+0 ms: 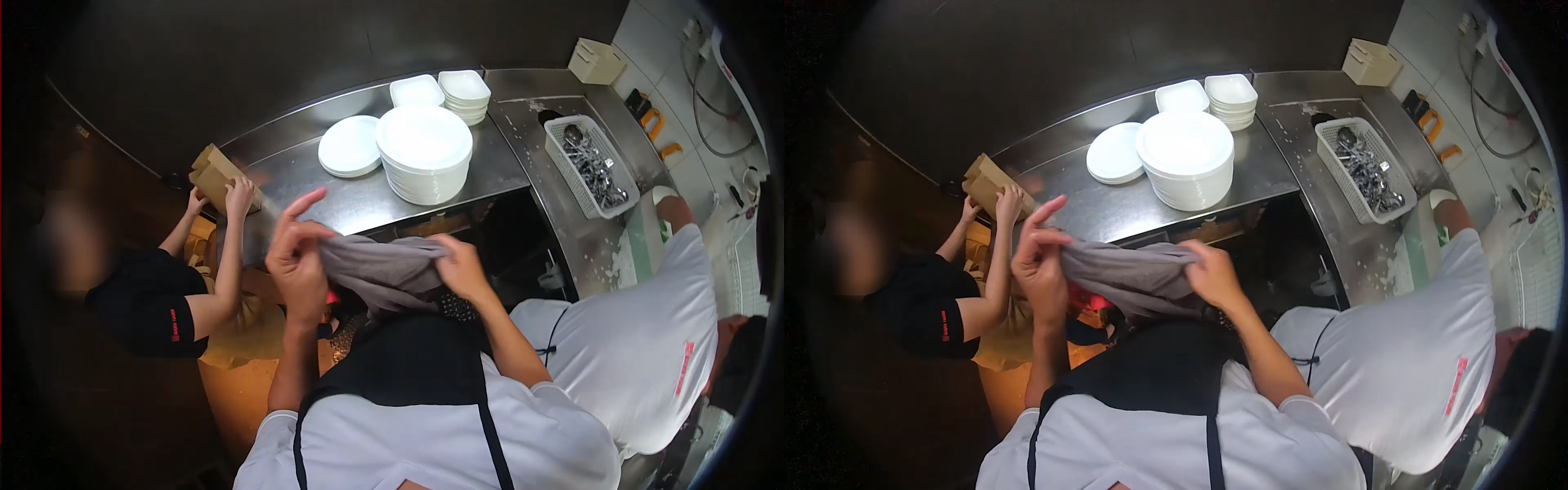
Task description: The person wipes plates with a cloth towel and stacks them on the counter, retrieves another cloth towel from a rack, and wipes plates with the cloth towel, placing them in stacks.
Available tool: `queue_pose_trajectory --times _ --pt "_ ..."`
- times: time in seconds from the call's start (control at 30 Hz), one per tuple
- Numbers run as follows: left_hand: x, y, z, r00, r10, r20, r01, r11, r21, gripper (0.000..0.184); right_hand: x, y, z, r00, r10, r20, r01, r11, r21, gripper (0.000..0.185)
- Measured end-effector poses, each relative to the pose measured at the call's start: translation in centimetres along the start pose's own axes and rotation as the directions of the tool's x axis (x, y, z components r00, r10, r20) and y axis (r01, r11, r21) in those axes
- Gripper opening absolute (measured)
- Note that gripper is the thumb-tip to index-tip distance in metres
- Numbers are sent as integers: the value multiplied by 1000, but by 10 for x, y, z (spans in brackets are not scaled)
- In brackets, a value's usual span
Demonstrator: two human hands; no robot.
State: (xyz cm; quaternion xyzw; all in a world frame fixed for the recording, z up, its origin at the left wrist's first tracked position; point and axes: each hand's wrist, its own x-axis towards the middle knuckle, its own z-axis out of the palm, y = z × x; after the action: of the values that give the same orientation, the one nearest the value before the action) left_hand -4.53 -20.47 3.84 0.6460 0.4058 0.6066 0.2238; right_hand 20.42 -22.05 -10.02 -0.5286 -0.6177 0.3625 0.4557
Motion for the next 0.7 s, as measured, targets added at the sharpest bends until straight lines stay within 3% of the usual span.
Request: queue_pose_trajectory --times 0.03,0.1,0.13,0.17,0.2,0.23,0.27,0.3,0.37,0.43,0.57,0.63,0.7 --pt "7 -6 -1 999 21 -46 -17 997 69 26 3 11 -17 993 -30 -110 32 999 19 31" --pt "12 -26 0 997 83 -3 -78 954 288 24 8 30 -56 985 155 -80 -136 970 203 28" --pt "14 -32 5 996 75 41 -85 927 365 23 10 34 -70 970 229 -81 -152 832 533 24" --pt "14 -38 9 994 67 81 -96 896 434 23 12 34 -84 952 297 -66 -131 596 792 20" --pt "15 -40 12 977 -9 212 -82 907 412 11 15 24 -98 946 325 -10 -152 468 871 17" --pt "14 -40 18 946 -58 320 -66 929 363 13 19 17 -111 939 341 43 -163 332 929 15" --pt "14 -40 23 901 -93 424 -49 949 312 17 20 19 -120 963 261 73 -152 298 942 16" --pt "14 -40 27 842 -117 526 -29 965 261 24 23 11 -122 943 329 43 -144 287 947 17" --pt "18 -45 31 747 -136 651 -179 902 394 28 28 -16 -120 890 456 -15 -120 264 957 20" --pt "30 -52 34 650 -172 740 -347 799 491 32 31 -28 -133 901 415 -127 -45 380 924 26" --pt "104 -58 41 800 113 589 -369 868 333 21 87 -81 -157 926 206 -317 165 533 830 28" --pt "153 -70 47 828 -130 545 -107 919 381 24 152 -79 -173 922 107 -372 249 571 782 34" --pt "196 -91 62 801 -348 487 158 908 388 33 221 -76 -174 912 63 -405 128 895 427 45"
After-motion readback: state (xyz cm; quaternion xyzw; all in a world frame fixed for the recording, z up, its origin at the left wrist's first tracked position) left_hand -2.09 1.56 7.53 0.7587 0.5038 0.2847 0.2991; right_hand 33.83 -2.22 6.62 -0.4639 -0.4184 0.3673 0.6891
